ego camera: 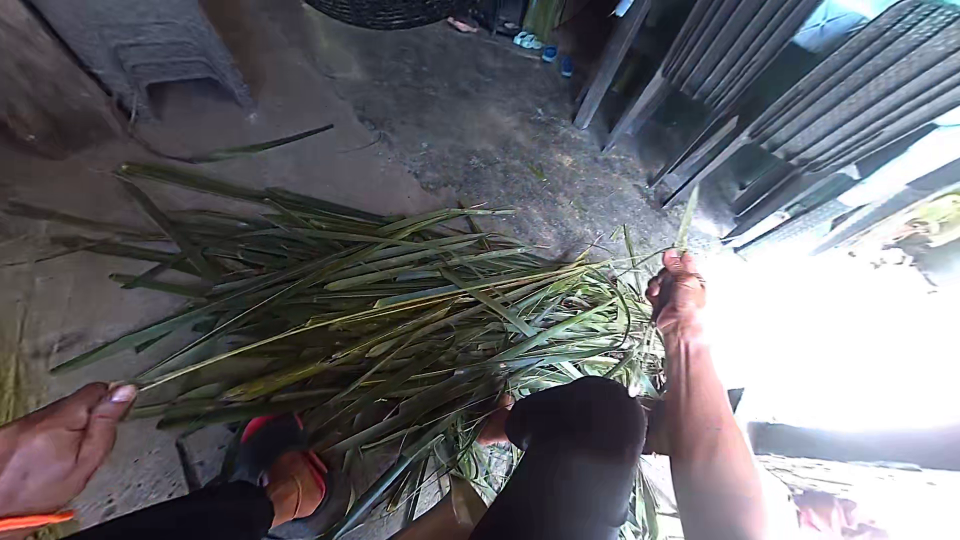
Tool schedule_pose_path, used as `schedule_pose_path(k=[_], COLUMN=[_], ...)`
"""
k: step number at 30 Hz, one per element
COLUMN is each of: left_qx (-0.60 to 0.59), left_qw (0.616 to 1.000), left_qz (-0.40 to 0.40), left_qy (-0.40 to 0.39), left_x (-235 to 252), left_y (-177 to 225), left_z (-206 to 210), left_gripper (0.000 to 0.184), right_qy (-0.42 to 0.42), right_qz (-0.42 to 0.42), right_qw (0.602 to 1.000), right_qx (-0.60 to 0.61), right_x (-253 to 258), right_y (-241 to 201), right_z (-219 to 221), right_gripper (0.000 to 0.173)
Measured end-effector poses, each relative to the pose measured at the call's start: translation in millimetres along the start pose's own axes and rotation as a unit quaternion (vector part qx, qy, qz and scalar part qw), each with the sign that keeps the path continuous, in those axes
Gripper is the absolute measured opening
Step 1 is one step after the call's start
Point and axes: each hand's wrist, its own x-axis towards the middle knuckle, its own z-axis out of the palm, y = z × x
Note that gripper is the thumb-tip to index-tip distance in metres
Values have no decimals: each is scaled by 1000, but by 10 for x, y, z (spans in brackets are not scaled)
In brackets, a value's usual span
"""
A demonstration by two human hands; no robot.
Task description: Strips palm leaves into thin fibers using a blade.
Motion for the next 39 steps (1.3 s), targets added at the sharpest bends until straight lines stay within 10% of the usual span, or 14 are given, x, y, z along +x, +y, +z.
schedule_pose_path(k=[6,16,26,39], left_qx=[-22,-168,-132,-72], left_qw=[999,985,988,964], left_qz=[-13,38,74,172], left_qy=[-33,5,-17,187], left_x=[4,-53,-126,-77], left_y=[262,1535,1842,1810], left_z=[62,234,256,489], left_gripper=[72,51,26,15], right_qy=[-21,-500,-538,-552], right_qz=[32,157,233,282], right_qw=[999,851,810,784], right_qx=[26,-30,8,42], right_x=[92,-1729,-2117,-2308], right_y=[-192,543,912,908], right_z=[-532,1161,1537,1658], right_gripper=[14,56,46,45])
